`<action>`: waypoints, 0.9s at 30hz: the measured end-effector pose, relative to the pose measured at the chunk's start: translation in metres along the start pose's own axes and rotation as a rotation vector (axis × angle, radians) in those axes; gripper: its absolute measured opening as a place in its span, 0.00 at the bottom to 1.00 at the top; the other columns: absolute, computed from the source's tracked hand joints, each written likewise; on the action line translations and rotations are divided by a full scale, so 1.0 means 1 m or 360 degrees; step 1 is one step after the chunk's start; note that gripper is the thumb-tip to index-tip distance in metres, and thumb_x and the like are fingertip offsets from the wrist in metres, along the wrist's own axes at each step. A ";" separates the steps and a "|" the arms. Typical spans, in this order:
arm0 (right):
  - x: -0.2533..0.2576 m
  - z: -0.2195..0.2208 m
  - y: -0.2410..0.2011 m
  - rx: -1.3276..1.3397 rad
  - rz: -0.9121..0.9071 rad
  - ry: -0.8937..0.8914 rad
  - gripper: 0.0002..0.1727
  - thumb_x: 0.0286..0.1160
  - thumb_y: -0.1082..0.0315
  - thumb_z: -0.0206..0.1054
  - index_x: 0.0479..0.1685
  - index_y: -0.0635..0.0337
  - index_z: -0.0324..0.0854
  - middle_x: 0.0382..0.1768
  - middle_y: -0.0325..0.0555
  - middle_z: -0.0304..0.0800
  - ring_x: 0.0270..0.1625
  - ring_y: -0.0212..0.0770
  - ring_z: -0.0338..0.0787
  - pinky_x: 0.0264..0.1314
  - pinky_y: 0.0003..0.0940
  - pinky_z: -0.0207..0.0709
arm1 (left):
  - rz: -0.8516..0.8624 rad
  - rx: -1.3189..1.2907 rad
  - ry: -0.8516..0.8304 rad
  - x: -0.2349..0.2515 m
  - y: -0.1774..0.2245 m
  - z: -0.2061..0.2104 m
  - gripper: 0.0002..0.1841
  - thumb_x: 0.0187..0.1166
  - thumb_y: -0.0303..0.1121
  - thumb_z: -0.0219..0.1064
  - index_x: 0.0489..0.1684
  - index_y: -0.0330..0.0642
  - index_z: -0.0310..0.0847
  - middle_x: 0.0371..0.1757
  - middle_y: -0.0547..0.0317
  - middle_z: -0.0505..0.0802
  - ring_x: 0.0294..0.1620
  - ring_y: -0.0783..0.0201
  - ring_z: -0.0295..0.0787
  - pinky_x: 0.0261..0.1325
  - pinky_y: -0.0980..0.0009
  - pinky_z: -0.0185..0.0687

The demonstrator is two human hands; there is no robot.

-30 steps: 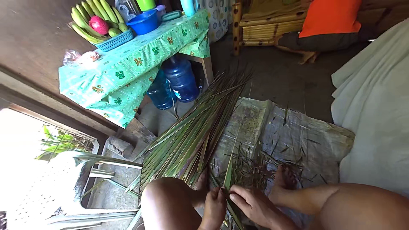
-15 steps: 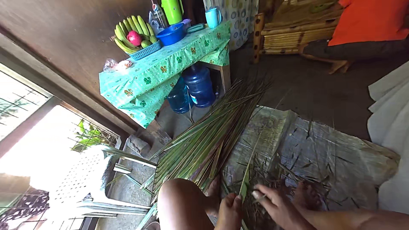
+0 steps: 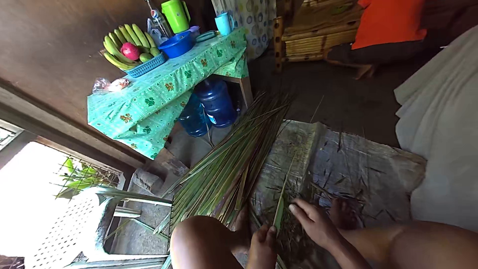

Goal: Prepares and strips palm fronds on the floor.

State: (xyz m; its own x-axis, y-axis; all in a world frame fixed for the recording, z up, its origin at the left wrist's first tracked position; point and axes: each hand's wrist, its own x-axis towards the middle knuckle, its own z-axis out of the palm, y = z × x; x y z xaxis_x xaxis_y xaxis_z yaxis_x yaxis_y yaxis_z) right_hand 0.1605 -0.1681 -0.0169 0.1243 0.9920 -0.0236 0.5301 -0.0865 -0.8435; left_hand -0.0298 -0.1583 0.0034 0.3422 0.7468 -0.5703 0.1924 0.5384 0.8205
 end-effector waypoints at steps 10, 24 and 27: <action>-0.013 0.025 -0.004 -0.0230 -0.0348 -0.0198 0.23 0.85 0.51 0.55 0.37 0.61 0.87 0.23 0.50 0.86 0.28 0.50 0.89 0.30 0.51 0.80 | 0.0087 -0.0015 0.0092 0.005 0.002 -0.004 0.11 0.93 0.30 0.49 0.49 0.37 0.78 0.19 0.68 0.73 0.12 0.76 0.60 0.16 0.79 0.60; 0.000 0.001 0.006 -0.0219 -0.0062 0.0141 0.24 0.87 0.54 0.51 0.46 0.63 0.88 0.28 0.51 0.88 0.32 0.48 0.89 0.37 0.50 0.80 | -0.0090 -0.0157 -0.0193 -0.014 0.005 0.003 0.13 0.95 0.31 0.44 0.40 0.43 0.72 0.13 0.71 0.68 0.08 0.79 0.56 0.11 0.83 0.53; 0.002 -0.002 0.007 -0.0245 -0.0050 0.0198 0.23 0.87 0.56 0.52 0.46 0.65 0.88 0.29 0.53 0.89 0.34 0.51 0.90 0.39 0.52 0.81 | -0.0068 -0.0146 -0.0232 -0.018 0.008 0.001 0.13 0.94 0.30 0.43 0.40 0.43 0.72 0.13 0.72 0.69 0.08 0.80 0.56 0.11 0.84 0.53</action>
State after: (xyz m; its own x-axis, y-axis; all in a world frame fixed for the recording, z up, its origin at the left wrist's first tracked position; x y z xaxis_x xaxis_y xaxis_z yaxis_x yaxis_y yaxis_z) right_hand 0.1661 -0.1667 -0.0219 0.2036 0.9761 0.0761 0.6561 -0.0783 -0.7506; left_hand -0.0339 -0.1680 0.0200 0.4664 0.6615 -0.5873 0.1270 0.6070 0.7845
